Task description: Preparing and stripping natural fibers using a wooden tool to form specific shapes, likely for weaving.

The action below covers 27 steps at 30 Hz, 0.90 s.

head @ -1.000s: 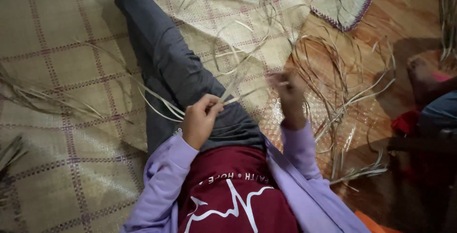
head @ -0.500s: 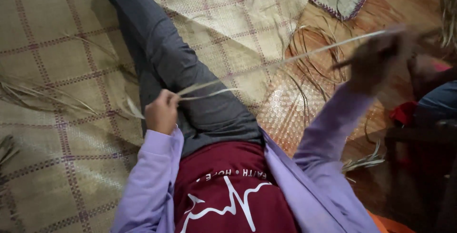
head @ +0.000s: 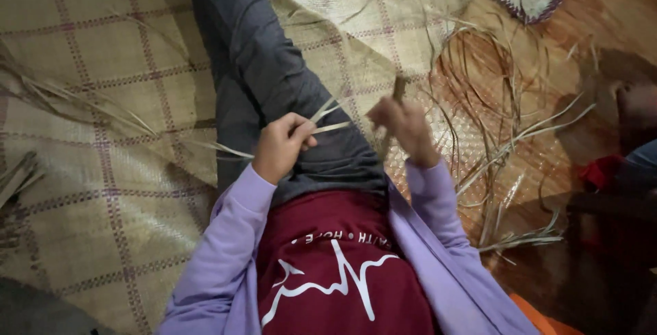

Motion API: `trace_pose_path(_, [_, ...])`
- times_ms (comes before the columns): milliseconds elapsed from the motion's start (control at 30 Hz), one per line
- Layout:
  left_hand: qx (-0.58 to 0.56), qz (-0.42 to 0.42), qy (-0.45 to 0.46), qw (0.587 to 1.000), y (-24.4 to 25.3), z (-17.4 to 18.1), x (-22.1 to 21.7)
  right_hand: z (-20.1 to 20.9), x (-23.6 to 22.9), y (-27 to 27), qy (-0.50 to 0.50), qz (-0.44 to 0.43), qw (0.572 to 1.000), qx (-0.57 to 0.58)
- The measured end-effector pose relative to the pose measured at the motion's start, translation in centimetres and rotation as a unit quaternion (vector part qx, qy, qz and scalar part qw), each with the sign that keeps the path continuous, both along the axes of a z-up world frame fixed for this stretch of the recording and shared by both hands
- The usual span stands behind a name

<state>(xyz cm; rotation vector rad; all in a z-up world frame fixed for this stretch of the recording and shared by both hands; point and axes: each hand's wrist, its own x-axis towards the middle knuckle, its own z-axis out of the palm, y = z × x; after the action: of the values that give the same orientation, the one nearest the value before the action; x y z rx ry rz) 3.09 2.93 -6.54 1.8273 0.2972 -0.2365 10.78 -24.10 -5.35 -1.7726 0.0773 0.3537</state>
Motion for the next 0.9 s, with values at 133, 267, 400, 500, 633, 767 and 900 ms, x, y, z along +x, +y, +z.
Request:
trace_pose_path(133, [-0.027,-0.017,-0.006,0.999,-1.2,0.6,-0.1,1.0,-1.9,3.9,-0.179,0.076,0.978,-0.079])
trace_pose_path(267, [-0.037,-0.010,-0.012,0.999,-2.1,1.9,-0.1,0.9,-2.6,5.4,-0.221,0.093,0.967,-0.082])
trace_pose_path(400, [-0.040,-0.015,-0.041,0.998,-2.4,2.7,-0.2,1.5,-2.7,6.2,-0.228,0.072,0.965,-0.104])
trace_pose_path(500, [-0.037,-0.032,-0.052,0.997,-2.8,2.8,-0.3,2.4,-2.9,6.3,-0.208,0.074,0.968,-0.122])
trace_pose_path(633, [-0.040,-0.029,-0.019,0.999,-2.5,3.2,0.2,4.1,-2.5,6.2,-0.118,0.053,0.974,-0.186])
trace_pose_path(767, [0.051,-0.073,0.027,0.996,-1.1,4.5,0.7,3.1,-2.0,5.2,-0.054,0.022,0.983,-0.173])
trace_pose_path(900, [0.061,-0.088,0.013,0.994,-0.8,6.4,0.2,1.5,-1.3,4.5,-0.037,0.026,0.987,-0.153])
